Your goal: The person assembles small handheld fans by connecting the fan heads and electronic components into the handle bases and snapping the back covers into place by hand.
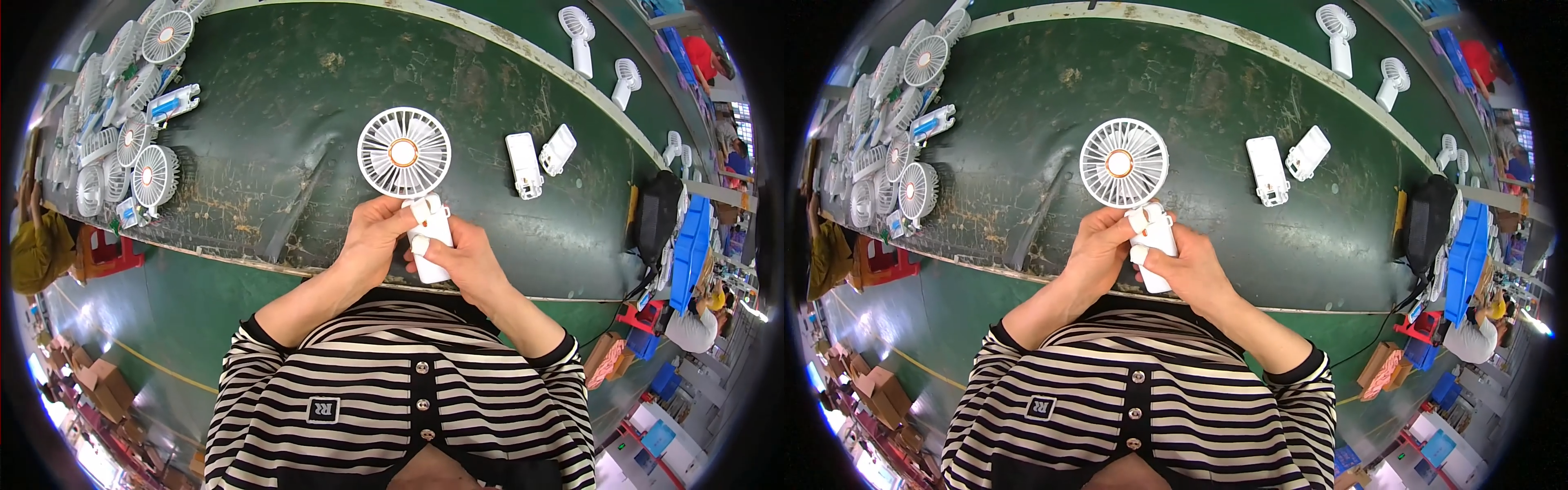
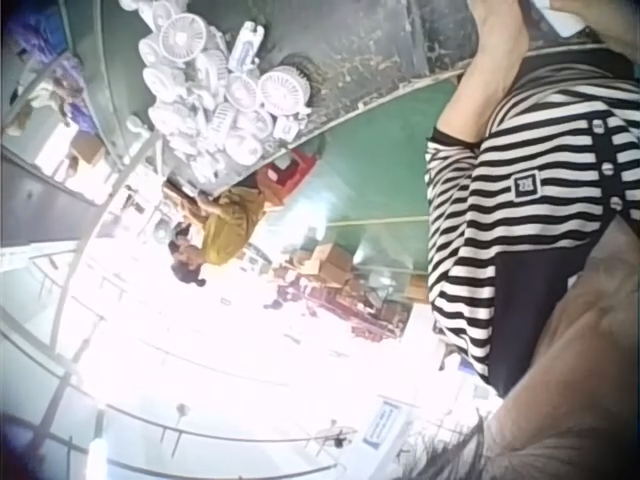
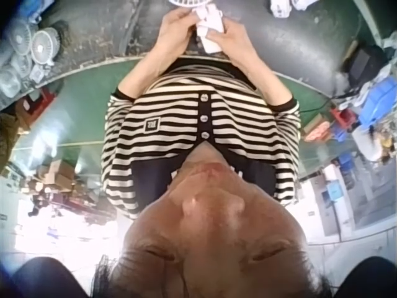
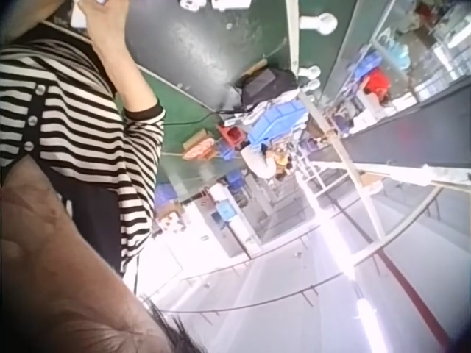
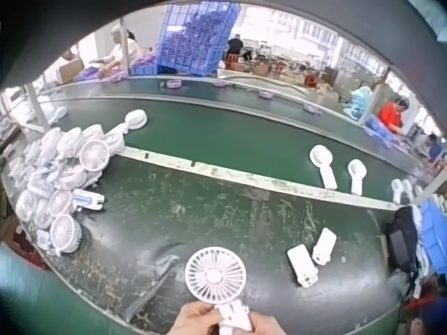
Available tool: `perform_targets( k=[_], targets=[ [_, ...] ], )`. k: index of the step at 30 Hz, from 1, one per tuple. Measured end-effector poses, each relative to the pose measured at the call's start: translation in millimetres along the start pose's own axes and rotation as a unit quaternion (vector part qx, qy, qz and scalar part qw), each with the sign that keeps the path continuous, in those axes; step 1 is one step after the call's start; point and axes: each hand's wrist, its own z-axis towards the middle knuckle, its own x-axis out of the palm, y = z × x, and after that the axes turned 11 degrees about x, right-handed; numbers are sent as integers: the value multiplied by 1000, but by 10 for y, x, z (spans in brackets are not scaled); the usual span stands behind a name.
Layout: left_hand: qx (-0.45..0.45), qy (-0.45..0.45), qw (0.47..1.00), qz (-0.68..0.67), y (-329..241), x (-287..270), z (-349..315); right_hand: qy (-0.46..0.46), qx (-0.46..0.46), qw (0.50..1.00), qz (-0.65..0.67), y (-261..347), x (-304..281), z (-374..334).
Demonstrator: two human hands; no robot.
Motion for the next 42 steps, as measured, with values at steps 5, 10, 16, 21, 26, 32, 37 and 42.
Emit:
perform_targets(
  k=[5,10,16,21,26,32,37,42],
  targets=[
    [9,-7,1000,9,3,29,-12,11,11,1000,20,-13,-8,-11],
    [1,-11,1000,19,8,37,-29,-2,12,1000,17,-2,10,-28],
    [36,-7,999,0,55,79,0,-68,-13,996,-58,0,26,24],
    [74,24,997,23,22,114,34,-72,-47,995,-49,-20,-21,87],
    [100,5,995,28,-11,78,56,-79,-51,993,-74,106,42,83],
    [184,110,972,93,-506,120,363,-51,-168,984,-30,643,-112,336],
    [411,-11,736,538,-1272,-360,649,-447,-366,715,-394,1760,-790,1123],
    [389,-191,367,823,-2262,-1016,904,-641,-339,422,-544,2308,-1681,1798]
  ],
)
